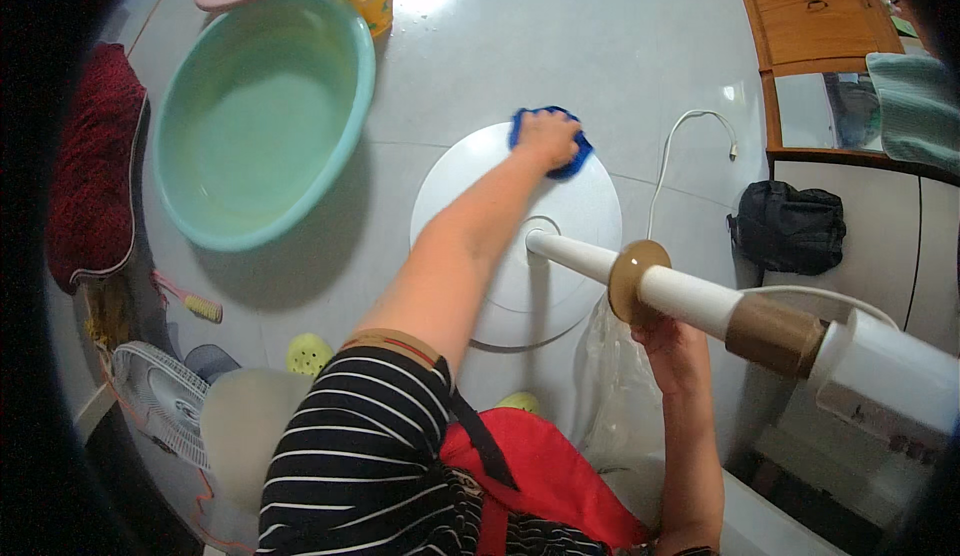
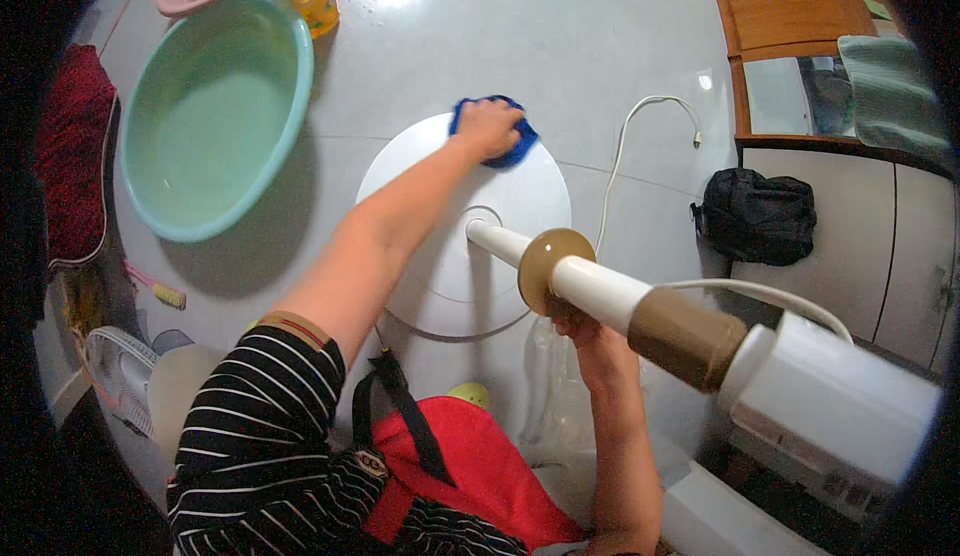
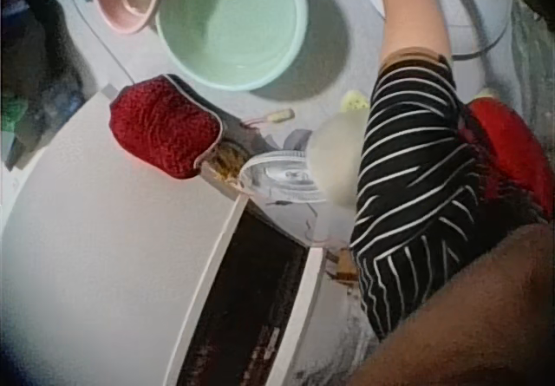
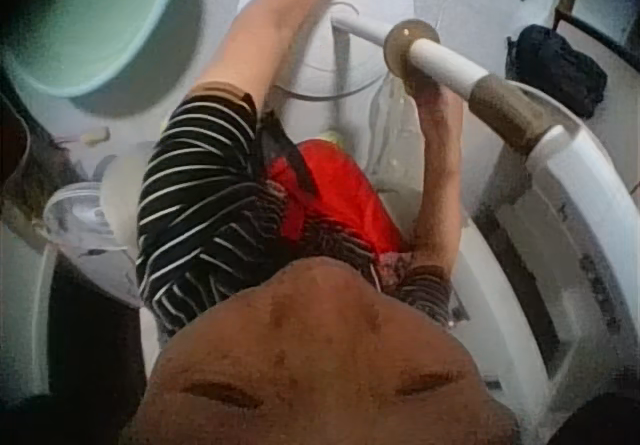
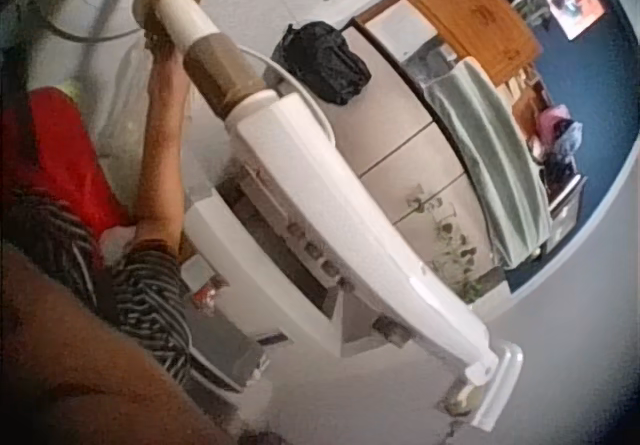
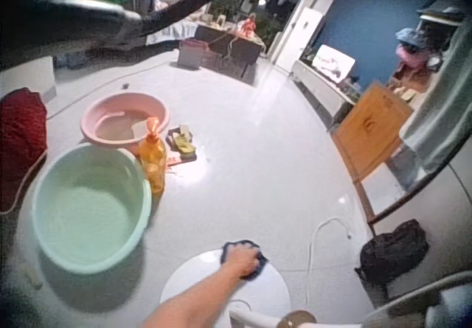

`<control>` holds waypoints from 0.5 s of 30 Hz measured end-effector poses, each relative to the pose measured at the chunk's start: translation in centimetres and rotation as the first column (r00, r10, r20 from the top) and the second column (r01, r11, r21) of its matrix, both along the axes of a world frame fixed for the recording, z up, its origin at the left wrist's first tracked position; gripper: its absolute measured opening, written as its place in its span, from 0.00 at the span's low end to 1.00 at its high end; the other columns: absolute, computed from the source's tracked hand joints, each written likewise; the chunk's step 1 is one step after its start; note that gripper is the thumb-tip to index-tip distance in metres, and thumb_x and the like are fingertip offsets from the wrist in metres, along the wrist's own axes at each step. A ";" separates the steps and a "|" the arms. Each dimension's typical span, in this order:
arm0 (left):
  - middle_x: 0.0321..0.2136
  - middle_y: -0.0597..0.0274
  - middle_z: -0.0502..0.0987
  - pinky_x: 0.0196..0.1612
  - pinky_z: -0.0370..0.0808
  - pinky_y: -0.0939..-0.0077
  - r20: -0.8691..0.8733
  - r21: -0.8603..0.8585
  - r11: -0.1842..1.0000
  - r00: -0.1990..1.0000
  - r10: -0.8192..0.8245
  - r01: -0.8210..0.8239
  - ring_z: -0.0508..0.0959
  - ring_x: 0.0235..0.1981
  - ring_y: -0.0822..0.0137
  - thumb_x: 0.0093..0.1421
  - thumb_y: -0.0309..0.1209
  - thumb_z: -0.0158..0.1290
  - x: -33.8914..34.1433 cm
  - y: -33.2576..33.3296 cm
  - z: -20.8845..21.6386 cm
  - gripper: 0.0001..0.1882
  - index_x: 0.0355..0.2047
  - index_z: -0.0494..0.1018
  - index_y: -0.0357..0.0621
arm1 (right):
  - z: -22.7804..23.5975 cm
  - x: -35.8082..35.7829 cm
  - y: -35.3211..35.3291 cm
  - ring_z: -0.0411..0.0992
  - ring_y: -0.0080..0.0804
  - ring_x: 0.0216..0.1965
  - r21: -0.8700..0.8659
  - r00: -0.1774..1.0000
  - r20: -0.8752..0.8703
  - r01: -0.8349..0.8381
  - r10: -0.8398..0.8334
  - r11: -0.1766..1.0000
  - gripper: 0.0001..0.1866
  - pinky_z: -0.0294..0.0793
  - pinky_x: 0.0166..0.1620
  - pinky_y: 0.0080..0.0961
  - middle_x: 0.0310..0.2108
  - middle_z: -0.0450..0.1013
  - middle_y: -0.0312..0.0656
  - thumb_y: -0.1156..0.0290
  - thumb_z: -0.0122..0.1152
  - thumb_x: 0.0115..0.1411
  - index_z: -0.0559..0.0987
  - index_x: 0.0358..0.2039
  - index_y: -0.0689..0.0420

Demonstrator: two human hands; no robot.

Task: The person cleans a white standing fan using a blue cloth. They wipe the fan head, the neck, the base, and the power cord. The person is sitting on the floor during the task.

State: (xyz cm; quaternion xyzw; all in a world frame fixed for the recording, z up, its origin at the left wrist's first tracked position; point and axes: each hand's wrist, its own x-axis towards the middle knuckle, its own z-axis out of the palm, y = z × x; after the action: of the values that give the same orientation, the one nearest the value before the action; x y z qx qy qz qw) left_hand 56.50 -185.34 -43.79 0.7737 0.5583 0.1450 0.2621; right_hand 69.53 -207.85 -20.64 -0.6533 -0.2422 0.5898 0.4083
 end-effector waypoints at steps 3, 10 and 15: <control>0.42 0.58 0.73 0.44 0.68 0.57 -0.002 0.026 0.940 0.940 0.341 -0.341 0.72 0.43 0.55 0.51 0.39 0.47 -4.5 -1.8 -0.4 0.19 0.45 0.71 0.56 | 0.0 0.1 0.5 0.68 0.23 0.27 -0.062 1.000 0.020 -0.020 0.022 0.998 0.14 0.68 0.28 0.19 0.30 0.70 0.37 0.62 0.50 0.61 0.70 0.43 0.57; 0.41 0.62 0.73 0.46 0.66 0.61 0.071 0.378 0.903 0.979 0.191 -0.203 0.69 0.45 0.58 0.47 0.35 0.52 -4.4 -4.6 -1.6 0.18 0.41 0.73 0.53 | 0.0 -0.1 0.5 0.68 0.25 0.26 -0.085 1.000 -0.014 -0.003 0.002 0.996 0.14 0.66 0.27 0.21 0.29 0.70 0.37 0.64 0.52 0.59 0.70 0.42 0.58; 0.37 0.66 0.75 0.44 0.64 0.64 -0.075 0.221 0.893 0.920 -0.384 0.391 0.70 0.45 0.62 0.49 0.38 0.52 4.9 -2.8 -1.1 0.12 0.34 0.77 0.54 | 0.2 -0.3 0.3 0.68 0.28 0.24 -0.130 0.994 0.097 -0.034 0.047 0.991 0.14 0.65 0.27 0.23 0.27 0.70 0.38 0.65 0.53 0.58 0.71 0.40 0.60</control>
State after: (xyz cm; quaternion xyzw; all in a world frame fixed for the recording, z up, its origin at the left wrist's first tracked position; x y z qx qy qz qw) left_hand 61.41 -188.13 -44.92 0.8967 0.3760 0.1424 0.1854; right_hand 69.26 -207.60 -20.40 -0.7017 -0.2373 0.5790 0.3408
